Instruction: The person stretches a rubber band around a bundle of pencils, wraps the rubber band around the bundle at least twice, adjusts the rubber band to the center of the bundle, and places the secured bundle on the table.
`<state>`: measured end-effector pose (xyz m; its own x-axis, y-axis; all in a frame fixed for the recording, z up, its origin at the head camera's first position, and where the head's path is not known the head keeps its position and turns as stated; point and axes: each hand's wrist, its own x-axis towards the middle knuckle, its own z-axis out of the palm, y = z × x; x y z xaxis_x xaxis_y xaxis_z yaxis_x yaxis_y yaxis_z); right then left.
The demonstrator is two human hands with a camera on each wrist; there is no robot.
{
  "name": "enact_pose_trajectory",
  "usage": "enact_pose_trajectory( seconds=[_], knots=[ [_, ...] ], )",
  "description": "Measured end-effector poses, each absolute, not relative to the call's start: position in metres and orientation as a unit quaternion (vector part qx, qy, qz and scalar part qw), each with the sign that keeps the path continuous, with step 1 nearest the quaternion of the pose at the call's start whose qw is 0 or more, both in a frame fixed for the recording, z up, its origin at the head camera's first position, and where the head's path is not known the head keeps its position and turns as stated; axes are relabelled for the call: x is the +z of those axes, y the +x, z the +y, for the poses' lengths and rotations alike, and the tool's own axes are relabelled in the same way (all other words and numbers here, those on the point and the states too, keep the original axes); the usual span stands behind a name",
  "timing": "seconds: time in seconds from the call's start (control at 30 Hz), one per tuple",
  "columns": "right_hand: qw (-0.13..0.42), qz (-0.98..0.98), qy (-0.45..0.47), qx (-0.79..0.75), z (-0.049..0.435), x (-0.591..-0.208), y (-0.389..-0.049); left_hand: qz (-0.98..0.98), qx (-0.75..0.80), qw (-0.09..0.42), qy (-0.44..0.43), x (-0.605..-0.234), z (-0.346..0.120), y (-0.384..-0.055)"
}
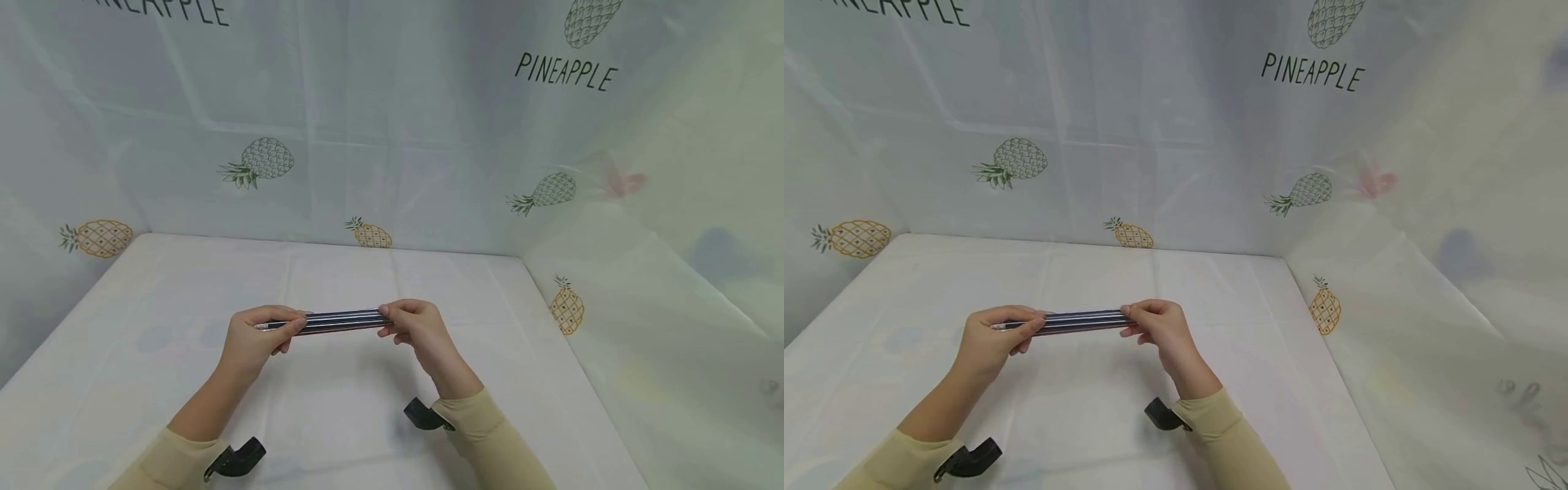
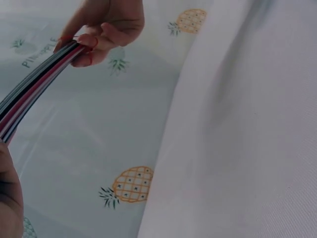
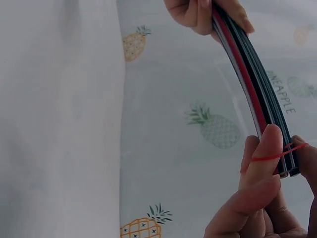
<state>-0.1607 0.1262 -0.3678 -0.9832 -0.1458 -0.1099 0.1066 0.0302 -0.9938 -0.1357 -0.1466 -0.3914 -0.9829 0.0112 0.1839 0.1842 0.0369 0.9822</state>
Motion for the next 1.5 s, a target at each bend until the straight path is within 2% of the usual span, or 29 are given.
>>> enact_pose_trajectory(
  seconds=[0.17,0.33,0.5,0.7,1.03,1.5],
  knots=[
    [0.11,0.72,-0.027,-0.685,0.13,-0.366,-0.159,-0.732,-0.676,0.051,-0.065,-0.391,-0.147,-0.135],
    [0.102,0.709,-0.038,-0.697,0.133,-0.368,-0.158,-0.779,-0.626,0.038,-0.02,-0.386,-0.144,-0.136],
    [0.089,0.71,-0.049,-0.697,0.137,-0.369,-0.159,-0.81,-0.584,0.056,0.007,-0.381,-0.14,-0.137],
    [0.066,0.711,-0.081,-0.695,0.141,-0.37,-0.158,-0.792,-0.605,0.069,0.04,-0.378,-0.136,-0.135],
    [0.06,0.679,-0.144,-0.717,0.137,-0.368,-0.155,-0.769,-0.634,0.086,0.0,-0.376,-0.138,-0.132],
    [0.048,0.693,-0.15,-0.704,0.139,-0.363,-0.15,-0.756,-0.645,0.112,0.021,-0.376,-0.141,-0.131]
  ],
)
